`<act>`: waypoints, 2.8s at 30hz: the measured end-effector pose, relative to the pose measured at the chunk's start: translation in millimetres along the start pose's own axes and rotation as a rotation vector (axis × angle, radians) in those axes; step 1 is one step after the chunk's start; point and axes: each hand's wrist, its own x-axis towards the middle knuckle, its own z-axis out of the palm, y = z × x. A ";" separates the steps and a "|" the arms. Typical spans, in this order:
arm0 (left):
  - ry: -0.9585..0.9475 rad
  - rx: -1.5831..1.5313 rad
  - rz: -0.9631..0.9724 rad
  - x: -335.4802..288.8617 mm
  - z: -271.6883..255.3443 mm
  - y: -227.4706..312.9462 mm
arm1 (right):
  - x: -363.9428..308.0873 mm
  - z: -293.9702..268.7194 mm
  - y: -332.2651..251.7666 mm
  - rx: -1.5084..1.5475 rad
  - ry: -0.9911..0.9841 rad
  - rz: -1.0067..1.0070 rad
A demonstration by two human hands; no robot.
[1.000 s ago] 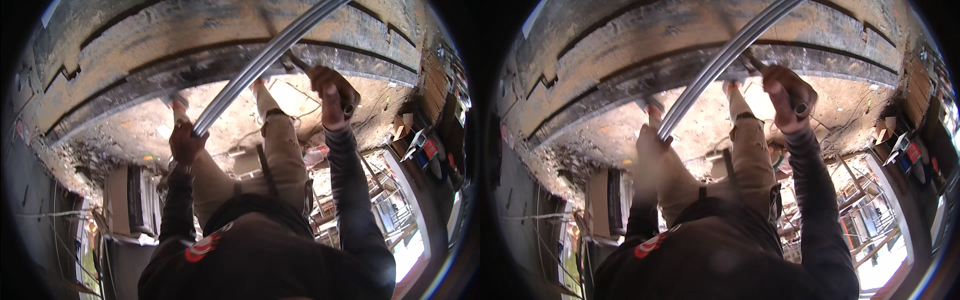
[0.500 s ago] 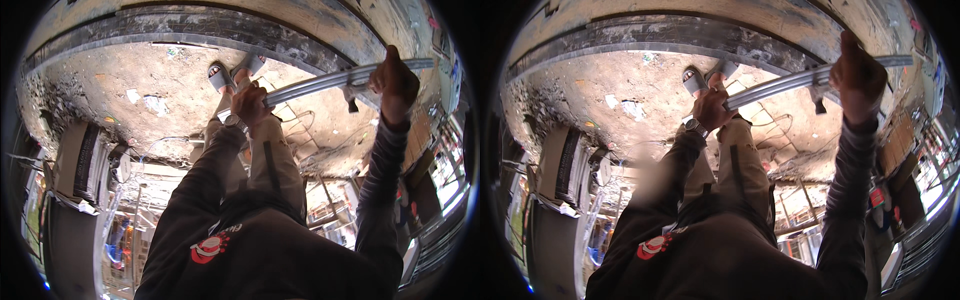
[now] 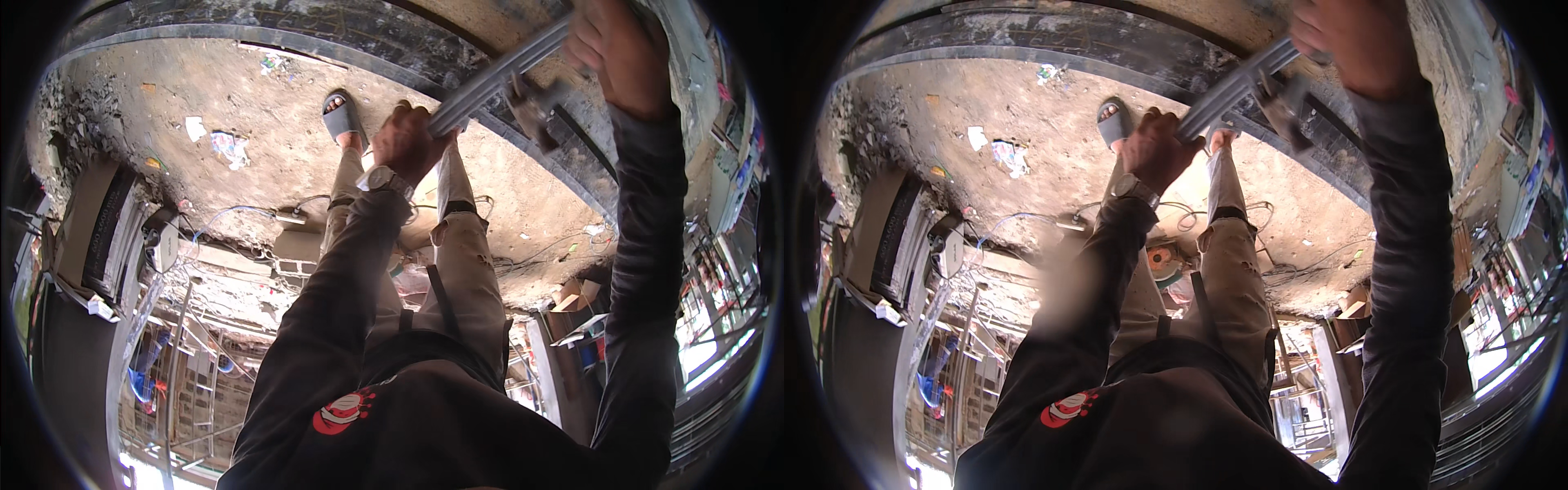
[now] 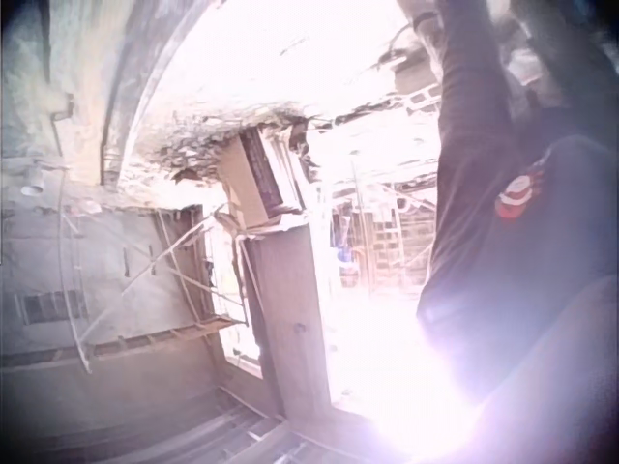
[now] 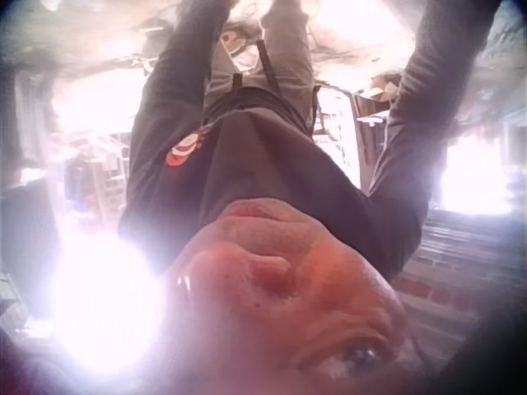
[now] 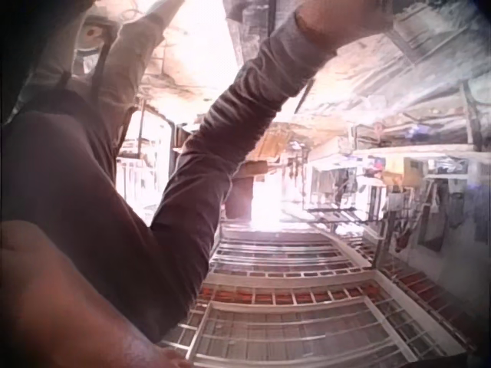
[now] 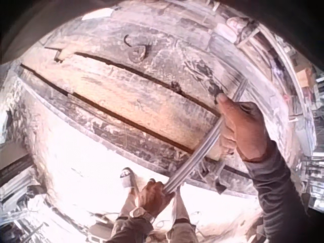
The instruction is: The person hammers a long metal rod onto a wooden plank using a hammer. They repeatedly position the rod, strike it, and adjust its placement on the plank. The person also picks up and moves the plank and rod during the process.
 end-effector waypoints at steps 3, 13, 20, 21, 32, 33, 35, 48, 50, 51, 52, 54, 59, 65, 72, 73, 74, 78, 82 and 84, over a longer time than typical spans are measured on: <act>0.089 0.005 -0.018 4.4 11.8 -0.1 | 39.6 5.0 6.9 -0.069 -0.417 0.117; 0.212 0.032 -0.061 -0.2 36.1 3.7 | 82.0 43.8 41.8 -1.677 -0.351 -0.788; 0.166 -0.165 -0.087 -7.6 54.6 19.1 | 111.3 41.6 56.2 -2.015 -0.474 -0.732; 0.154 -0.153 -0.116 -8.6 55.1 20.5 | 114.0 43.0 58.7 -1.730 -0.285 -0.321; 0.095 -0.261 -0.122 -14.8 60.5 21.8 | 184.5 49.7 108.4 -1.088 0.093 0.246; 0.101 -0.270 -0.117 -14.9 62.0 21.8 | 188.8 51.4 111.3 -1.059 0.091 0.218; 0.145 -0.281 -0.132 -15.1 63.4 22.3 | 188.3 61.3 112.5 -1.208 0.164 0.237; 0.108 -0.311 -0.252 -11.3 61.8 30.6 | 113.6 144.7 113.4 -1.273 0.162 0.103; 0.109 -0.309 -0.264 -9.5 64.1 31.7 | 113.2 147.3 98.2 -1.164 0.023 0.284; 0.114 -0.302 -0.263 -8.7 64.3 32.2 | 118.3 146.2 96.3 -1.123 -0.028 0.297; 0.110 -0.292 -0.271 -8.4 64.0 32.1 | 124.1 142.2 93.6 -1.092 -0.109 0.311; 0.109 -0.325 -0.297 -8.0 62.0 32.0 | 133.5 138.1 92.0 -1.020 -0.270 0.344; 0.163 -0.308 -0.258 -6.1 64.6 32.4 | 127.8 130.5 98.0 -1.206 -0.318 0.130; 0.129 -0.215 -0.187 -10.0 61.2 24.1 | 107.7 129.8 97.1 -1.281 -0.363 -0.037; 0.607 -0.047 -0.115 48.8 -44.5 4.4 | 103.0 124.6 121.2 -1.394 -0.430 -0.248; 0.690 0.042 -0.047 75.1 -55.6 9.8 | 102.2 124.1 123.6 -1.419 -0.436 -0.289; 0.744 0.118 -0.043 95.3 -59.7 16.2 | 101.1 124.2 124.8 -1.449 -0.444 -0.337; 0.835 0.288 -0.109 142.2 -53.8 29.3 | 101.2 120.6 129.2 -1.519 -0.456 -0.468; 0.895 0.363 -0.135 162.0 -44.2 29.4 | 100.5 116.4 135.3 -1.531 -0.428 -0.564; 0.928 0.386 -0.146 168.0 -41.6 28.5 | 94.7 114.8 133.2 -1.513 -0.414 -0.587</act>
